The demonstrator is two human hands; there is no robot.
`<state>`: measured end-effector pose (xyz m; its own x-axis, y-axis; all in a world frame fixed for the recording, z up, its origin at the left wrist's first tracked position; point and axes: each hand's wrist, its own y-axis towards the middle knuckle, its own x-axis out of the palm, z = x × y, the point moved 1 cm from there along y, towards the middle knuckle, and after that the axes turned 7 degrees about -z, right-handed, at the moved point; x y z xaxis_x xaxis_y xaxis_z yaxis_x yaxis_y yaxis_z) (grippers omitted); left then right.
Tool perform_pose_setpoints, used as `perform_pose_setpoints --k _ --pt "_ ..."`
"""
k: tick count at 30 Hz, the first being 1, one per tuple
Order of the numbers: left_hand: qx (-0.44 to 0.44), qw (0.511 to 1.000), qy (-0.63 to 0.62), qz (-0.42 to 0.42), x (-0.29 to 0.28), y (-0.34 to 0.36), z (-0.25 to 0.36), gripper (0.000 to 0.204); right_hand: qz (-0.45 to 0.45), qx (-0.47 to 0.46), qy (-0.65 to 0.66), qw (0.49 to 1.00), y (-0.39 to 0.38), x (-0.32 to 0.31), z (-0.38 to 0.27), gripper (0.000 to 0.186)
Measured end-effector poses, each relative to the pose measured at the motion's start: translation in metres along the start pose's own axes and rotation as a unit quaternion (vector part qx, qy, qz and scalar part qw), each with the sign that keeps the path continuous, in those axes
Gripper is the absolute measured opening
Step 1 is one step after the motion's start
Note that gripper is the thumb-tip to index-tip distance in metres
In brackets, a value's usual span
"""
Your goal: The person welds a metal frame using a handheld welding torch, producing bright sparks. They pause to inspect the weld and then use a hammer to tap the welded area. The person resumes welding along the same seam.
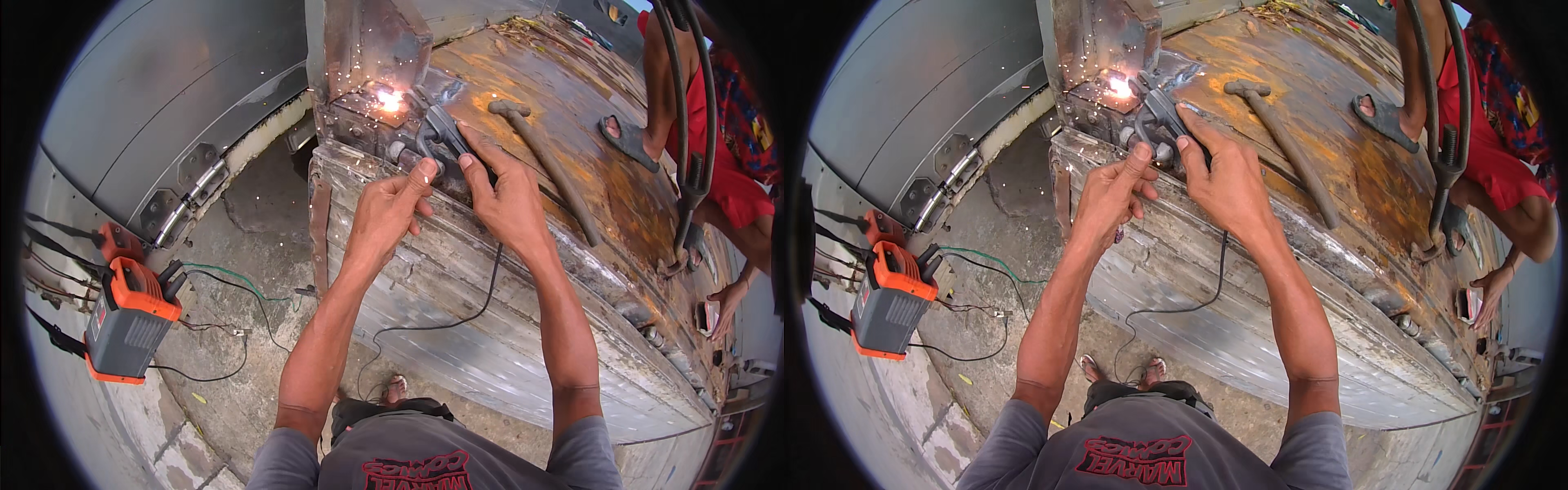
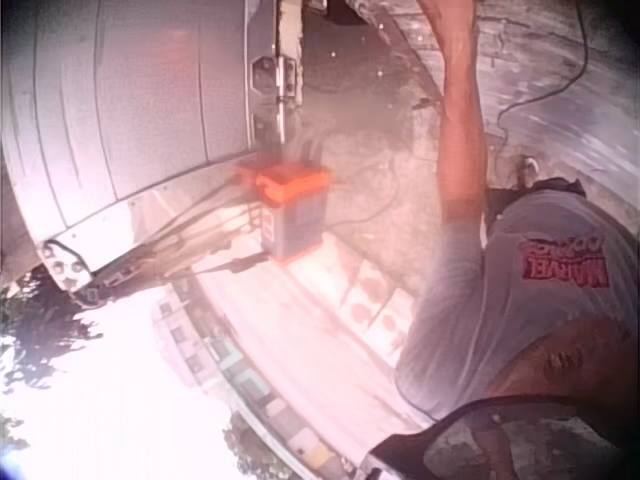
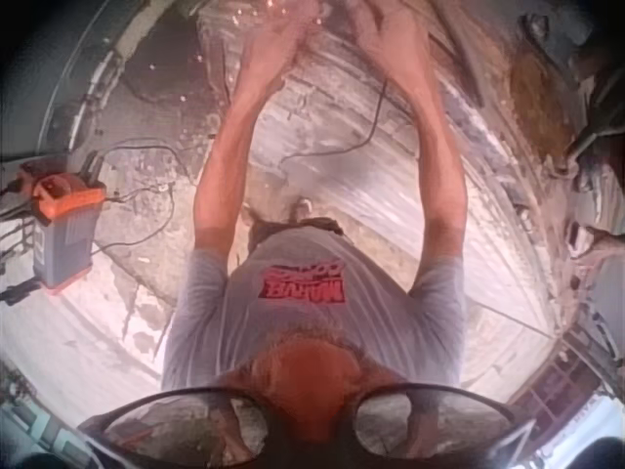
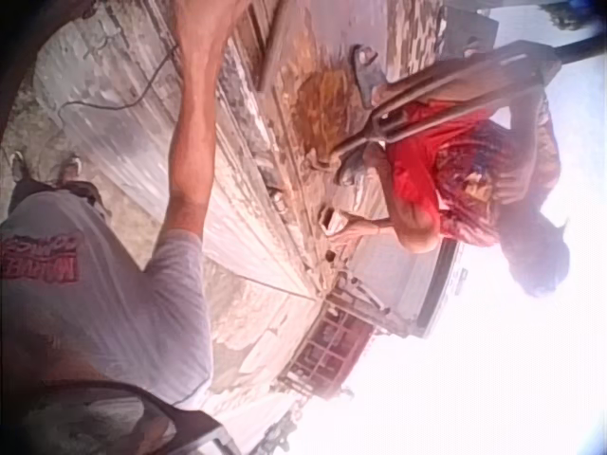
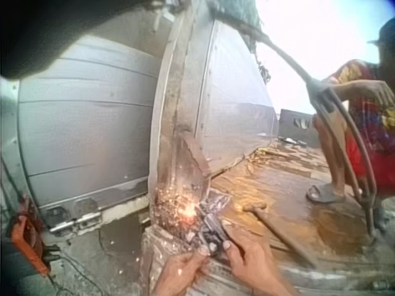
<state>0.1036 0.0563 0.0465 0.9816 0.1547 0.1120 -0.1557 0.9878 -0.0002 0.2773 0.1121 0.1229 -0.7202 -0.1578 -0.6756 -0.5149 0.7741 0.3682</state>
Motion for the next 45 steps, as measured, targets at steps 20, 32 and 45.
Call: perform_pose_setpoints --k 20,32,45 --pt "0.002 1.0 -0.01 0.002 0.0 0.003 -0.008 0.075 0.0 -0.011 -0.017 1.0 0.004 0.005 0.005 0.043" --pt "-0.006 0.999 0.037 0.011 0.001 0.003 -0.005 0.076 -0.017 0.019 -0.018 1.0 0.006 0.002 0.007 0.045" --pt "-0.004 1.0 0.01 0.006 0.0 0.005 -0.009 0.073 0.006 0.011 0.013 1.0 0.001 0.0 0.002 0.043"
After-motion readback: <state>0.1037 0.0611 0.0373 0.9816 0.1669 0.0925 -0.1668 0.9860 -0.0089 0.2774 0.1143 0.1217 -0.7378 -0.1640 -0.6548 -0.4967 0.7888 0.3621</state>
